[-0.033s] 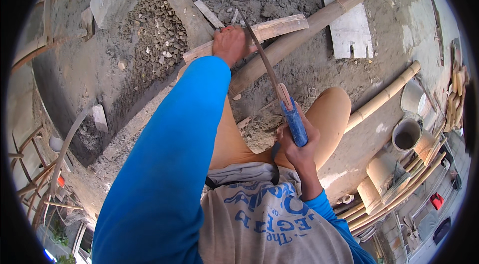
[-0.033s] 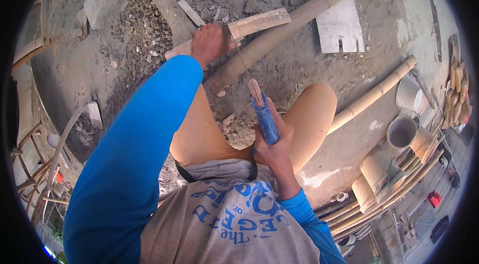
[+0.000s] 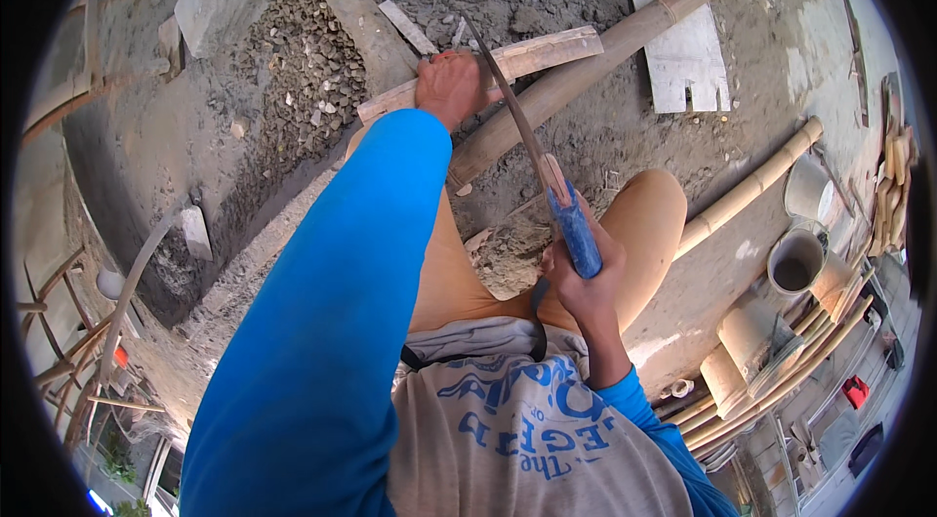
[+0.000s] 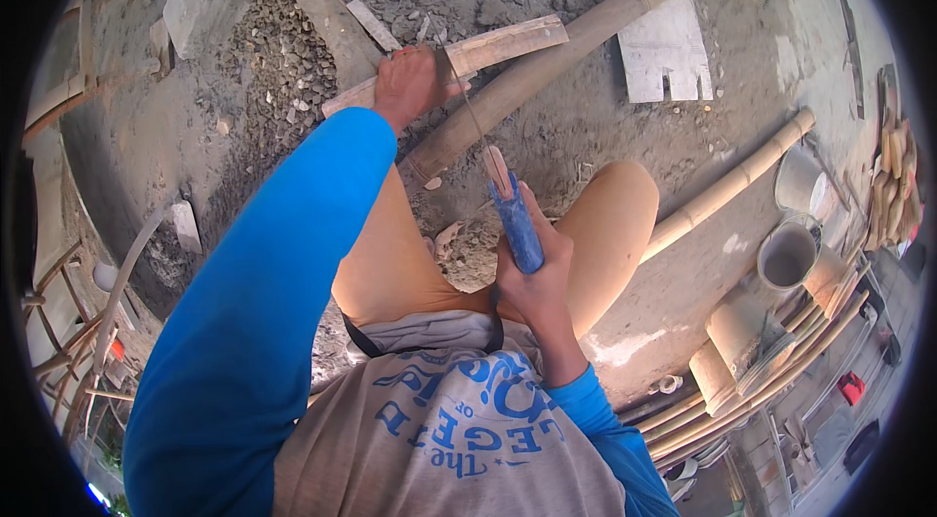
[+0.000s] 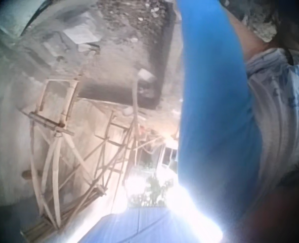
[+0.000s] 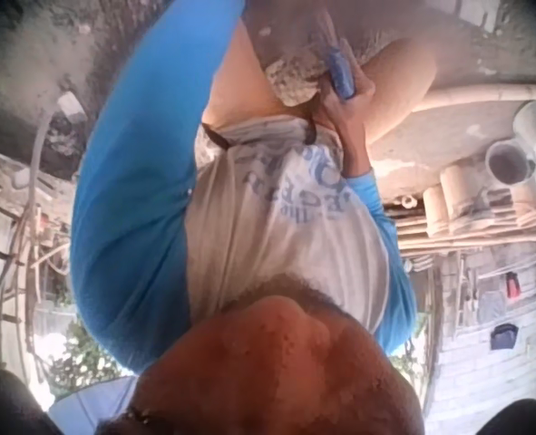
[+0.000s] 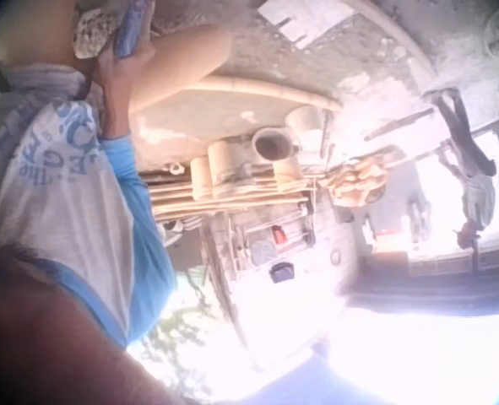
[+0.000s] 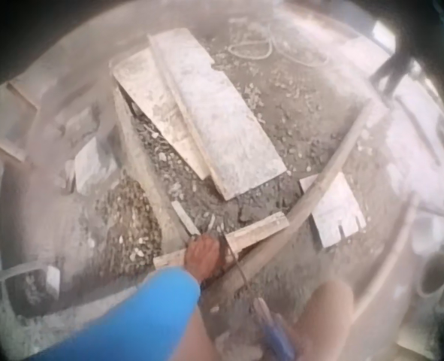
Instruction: The person sits on the ground and uses a hand saw to cut a piece of wood into smaller sections. After cutting, the person gathers the pieces and walks to a nearby area to place them with other cut pieces.
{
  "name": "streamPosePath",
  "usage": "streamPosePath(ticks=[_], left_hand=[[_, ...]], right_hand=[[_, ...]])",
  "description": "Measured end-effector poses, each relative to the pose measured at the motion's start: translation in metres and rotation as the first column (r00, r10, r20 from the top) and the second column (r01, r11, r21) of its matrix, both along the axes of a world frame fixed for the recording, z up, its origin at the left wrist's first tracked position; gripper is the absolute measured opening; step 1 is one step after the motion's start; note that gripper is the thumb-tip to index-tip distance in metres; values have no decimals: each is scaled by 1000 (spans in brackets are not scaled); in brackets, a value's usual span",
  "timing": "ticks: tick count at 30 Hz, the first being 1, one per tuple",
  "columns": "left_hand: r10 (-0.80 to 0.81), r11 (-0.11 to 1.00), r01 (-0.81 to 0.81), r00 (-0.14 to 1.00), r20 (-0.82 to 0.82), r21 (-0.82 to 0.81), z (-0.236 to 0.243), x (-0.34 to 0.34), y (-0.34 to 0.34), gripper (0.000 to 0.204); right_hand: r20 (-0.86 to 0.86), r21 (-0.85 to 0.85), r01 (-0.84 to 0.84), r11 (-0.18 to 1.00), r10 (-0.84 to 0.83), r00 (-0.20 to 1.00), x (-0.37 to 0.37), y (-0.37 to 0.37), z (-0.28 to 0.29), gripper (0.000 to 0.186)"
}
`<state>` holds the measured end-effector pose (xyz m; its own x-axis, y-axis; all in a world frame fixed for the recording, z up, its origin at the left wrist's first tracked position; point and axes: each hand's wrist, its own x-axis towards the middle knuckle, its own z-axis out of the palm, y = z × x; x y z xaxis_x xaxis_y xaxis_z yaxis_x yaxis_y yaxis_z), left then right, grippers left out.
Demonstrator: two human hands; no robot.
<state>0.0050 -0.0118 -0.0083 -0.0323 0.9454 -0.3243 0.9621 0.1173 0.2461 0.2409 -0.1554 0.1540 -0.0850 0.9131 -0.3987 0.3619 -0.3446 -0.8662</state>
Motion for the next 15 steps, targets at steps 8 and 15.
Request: streamPosePath(ticks=[8,15], left_hand=[[-35,998,35,999,5,43,-7,-2,-8,72],[4,997,-1,999,-46,79,-21,-5,-5,74]], right_hand=[[65,37,-45,998,43,997,-26,35,-17,58],[96,112,-74,991,63,993,-12,-1,9,58]])
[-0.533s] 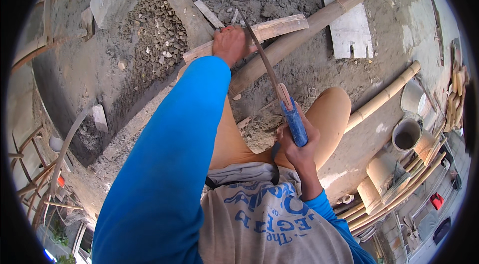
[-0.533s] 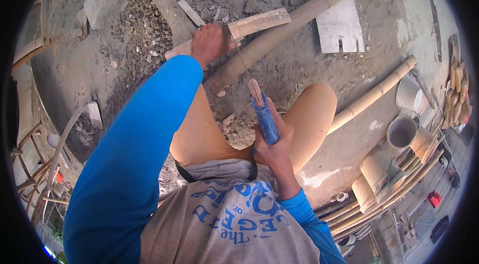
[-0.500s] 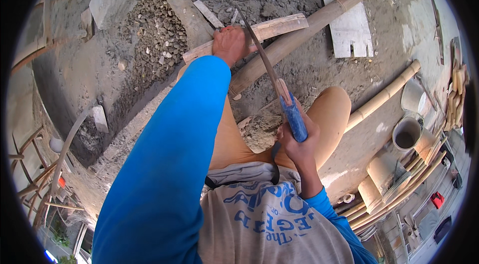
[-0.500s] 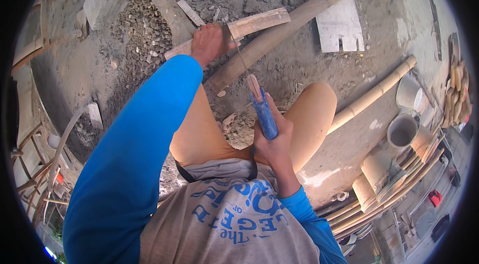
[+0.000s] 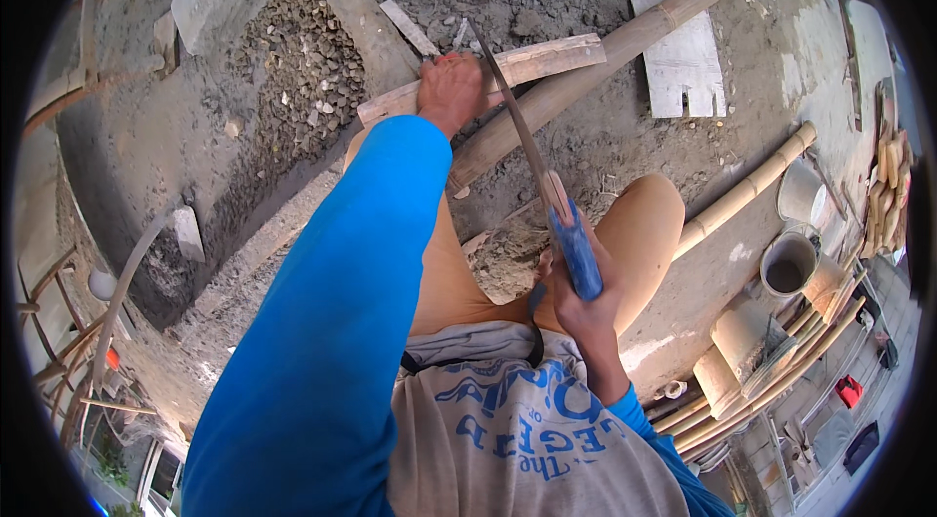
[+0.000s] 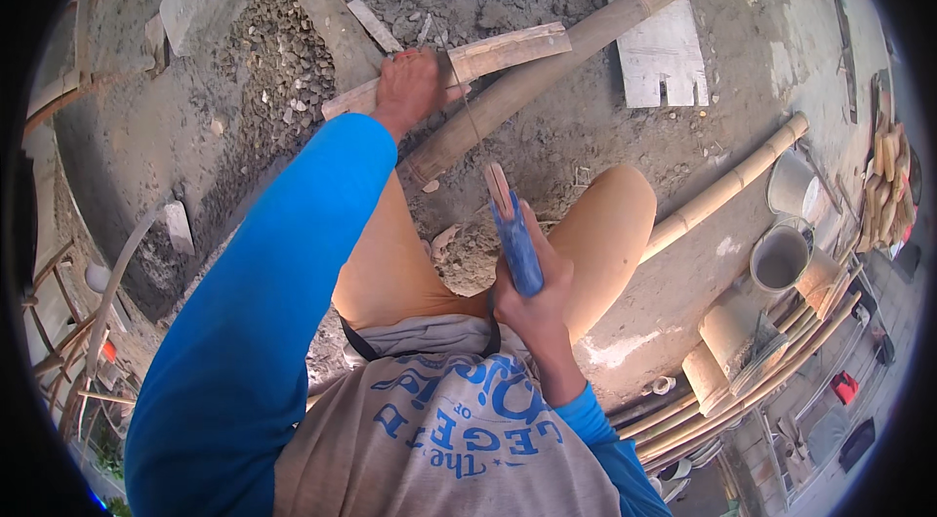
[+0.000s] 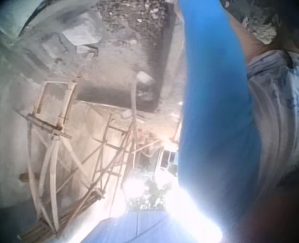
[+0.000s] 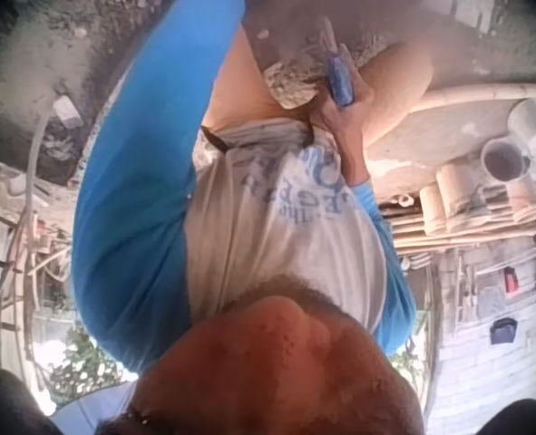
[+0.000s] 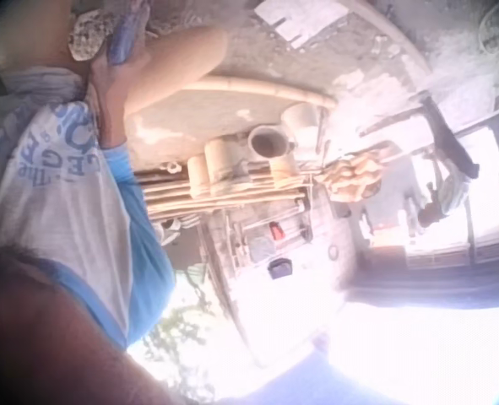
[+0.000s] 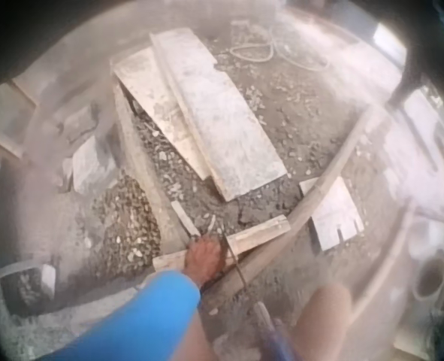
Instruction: The person sits on the ground and uses a hand saw to cut a piece of wood into smaller sections. After cutting, the person gathers the pieces and walks to a nearby area to place them with other cut pieces.
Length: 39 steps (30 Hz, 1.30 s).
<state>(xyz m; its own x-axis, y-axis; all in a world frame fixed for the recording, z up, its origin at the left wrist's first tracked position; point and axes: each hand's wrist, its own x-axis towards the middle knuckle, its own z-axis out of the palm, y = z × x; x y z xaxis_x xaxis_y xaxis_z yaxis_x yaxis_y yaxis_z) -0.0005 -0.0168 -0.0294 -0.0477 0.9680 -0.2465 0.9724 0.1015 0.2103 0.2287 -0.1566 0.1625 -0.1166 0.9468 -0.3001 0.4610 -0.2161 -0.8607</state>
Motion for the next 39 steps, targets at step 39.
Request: streamPosePath(ticks=[39], left_hand=[[17,996,-6,994,108,-94,31,1,8,73]], right_hand=[[-26,130,-25,991,29,999,-3,39,-54,53]])
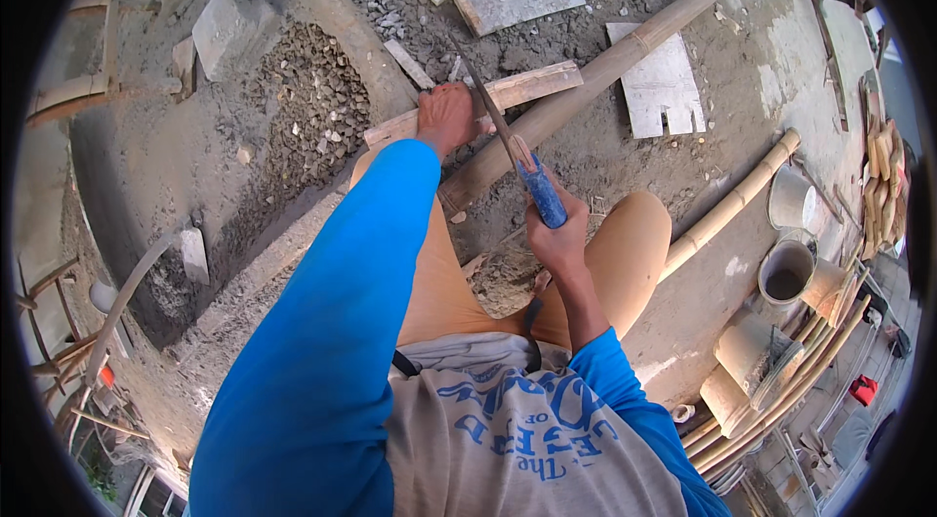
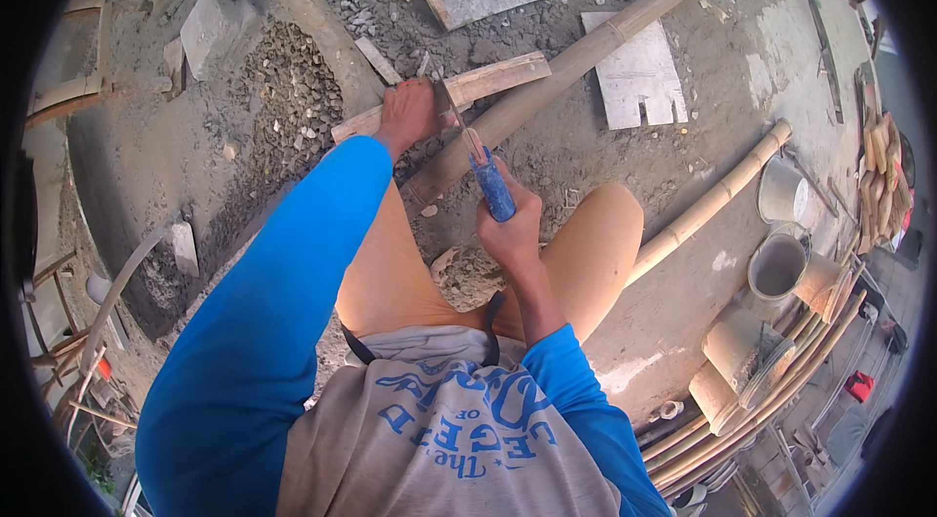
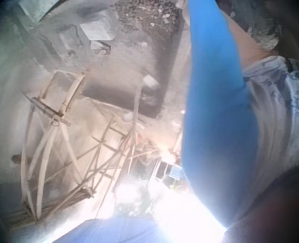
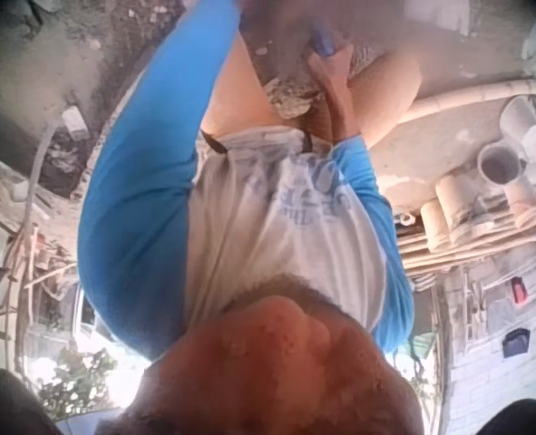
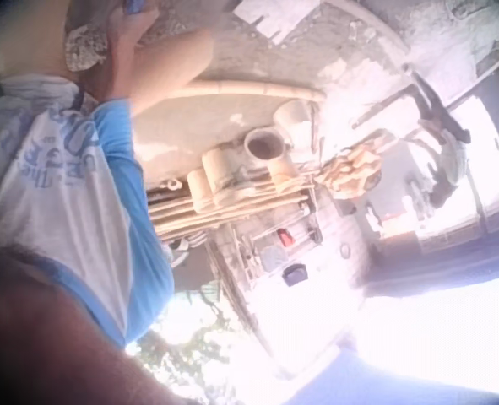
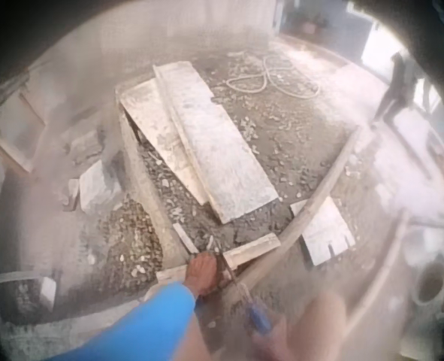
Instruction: The person sits on the ground and uses a hand saw to cut a piece of wood into smaller sections. After cutting, the person gathers the pieces and walks to a nearby area to place them with other cut pieces.
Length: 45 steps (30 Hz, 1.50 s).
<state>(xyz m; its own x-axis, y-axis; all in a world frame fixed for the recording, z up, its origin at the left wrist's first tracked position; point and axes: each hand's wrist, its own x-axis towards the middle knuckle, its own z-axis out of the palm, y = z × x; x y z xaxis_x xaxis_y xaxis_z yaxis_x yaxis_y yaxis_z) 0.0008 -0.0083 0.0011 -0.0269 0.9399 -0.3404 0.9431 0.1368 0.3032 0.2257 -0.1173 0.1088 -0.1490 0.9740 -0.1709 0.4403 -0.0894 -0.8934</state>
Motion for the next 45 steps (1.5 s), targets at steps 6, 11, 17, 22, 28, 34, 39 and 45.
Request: streamPosePath(ticks=[6,11,17,22,28,34,39,45], left_hand=[[-168,985,165,984,-58,-50,5,-16,2,78],[-62,998,61,994,-91,-21,-1,-13,-9,72],[-80,990,95,986,-146,104,-13,-13,1,57],[-28,990,32,999,-33,136,-32,-11,-23,70],[-72,997,68,991,109,37,-21,-13,-11,77],[-269,958,285,937,225,-42,-13,-51,-3,76],[18,998,-36,931,365,43,-33,-47,-10,53],[288,956,-285,957,-36,66,-9,-2,-1,28]], right_hand=[[36,-98,-37,995,40,999,6,3,2,54],[-103,11,46,999,-45,994,-7,-32,-27,59],[25,-26,35,999,-34,999,-6,-23,-27,67],[72,-187,-12,982,26,997,-4,-23,12,75],[57,-94,-21,995,26,998,8,-26,8,71],[78,-114,-2,993,11,997,-1,-28,0,74],[-1,1,-15,1000,15,1000,-4,-36,-7,63],[-49,-95,29,995,-34,998,-5,-17,-5,60]])
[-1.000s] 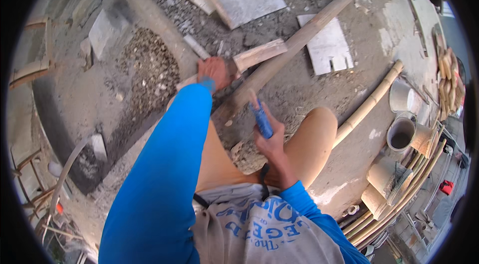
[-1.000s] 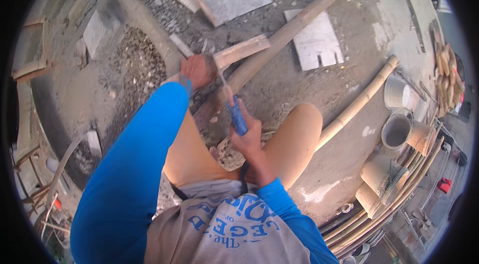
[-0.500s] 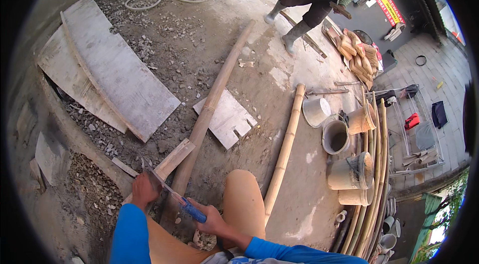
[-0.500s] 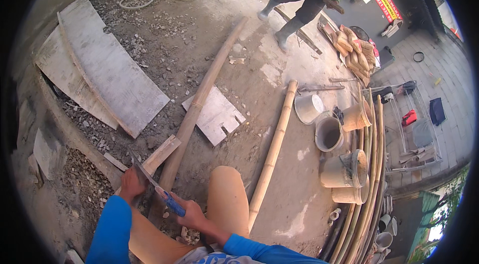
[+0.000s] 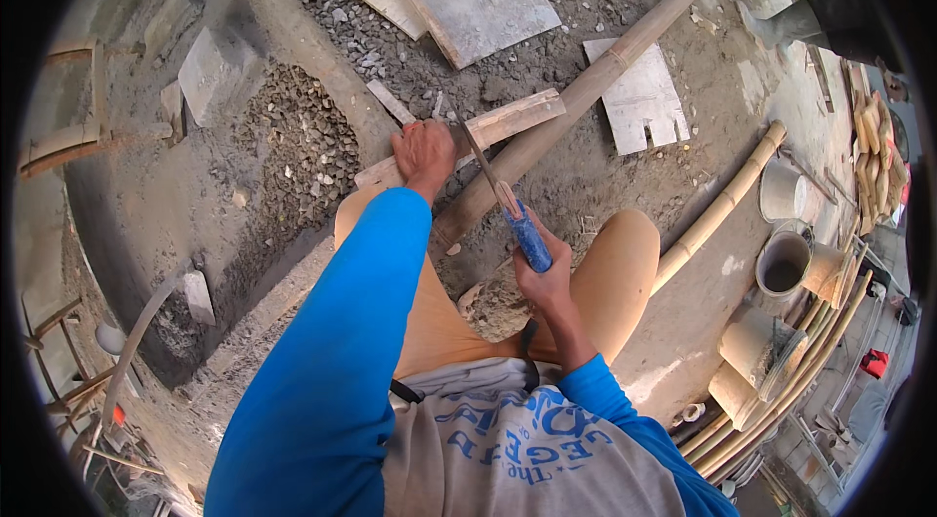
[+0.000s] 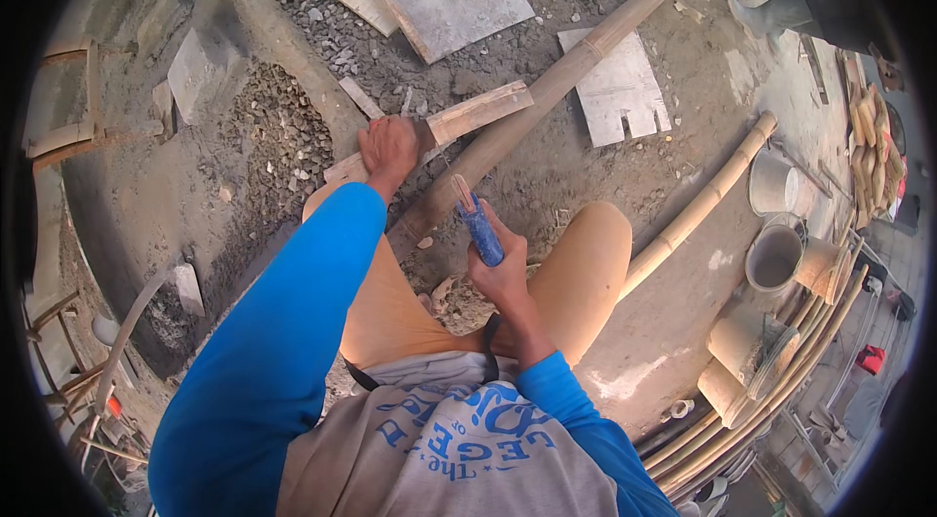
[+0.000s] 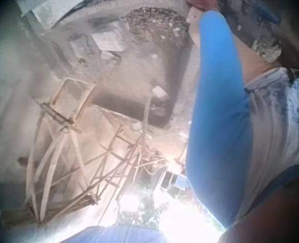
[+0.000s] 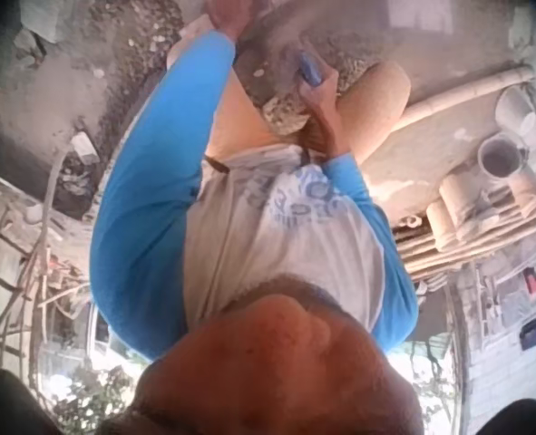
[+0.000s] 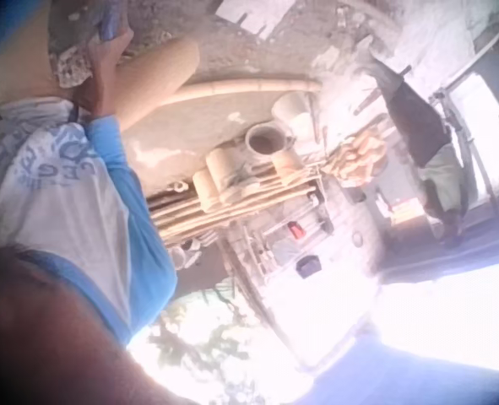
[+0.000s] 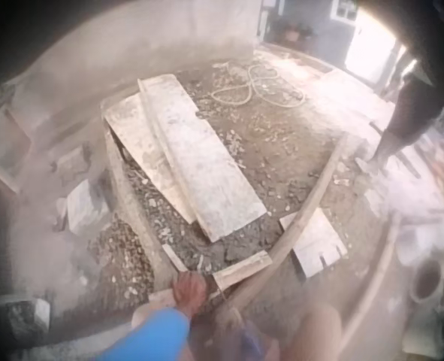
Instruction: The person sits on the ground and uses a hand saw to cut a piece of wood into smaller sections. After cutting, the person gathers the pieces and walks to a nearby area to place them with other cut pieces.
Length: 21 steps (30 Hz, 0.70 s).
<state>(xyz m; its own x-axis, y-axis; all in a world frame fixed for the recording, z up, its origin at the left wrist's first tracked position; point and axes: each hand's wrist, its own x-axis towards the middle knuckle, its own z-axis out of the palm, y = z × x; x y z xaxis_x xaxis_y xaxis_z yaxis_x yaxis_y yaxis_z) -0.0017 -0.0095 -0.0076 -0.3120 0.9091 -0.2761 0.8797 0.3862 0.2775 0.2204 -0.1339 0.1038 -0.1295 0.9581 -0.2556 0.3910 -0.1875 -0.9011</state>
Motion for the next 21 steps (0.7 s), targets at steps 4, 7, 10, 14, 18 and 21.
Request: streamPosePath(ticks=[4,7,10,14,18,21], left_hand=[[59,994,-57,998,-10,94,-5,7,1,34],[98,995,-98,995,30,-15,-5,7,6,37],[136,990,-135,990,34,-35,-5,7,6,37],[125,991,-122,991,50,-62,-2,10,4,38],[129,991,-128,991,20,-46,1,11,8,42],[193,977,-192,981,-2,90,-13,10,4,35]], right_hand=[[-16,-29,9,1000,-9,1000,5,5,0,58],[0,-60,-7,998,7,1000,0,15,12,59],[-14,-101,3,995,-4,1000,1,20,17,58],[-32,-31,15,999,-16,999,2,3,4,57],[-27,10,-19,1000,19,999,8,6,-4,57],[-25,42,-36,998,37,999,7,11,3,58]])
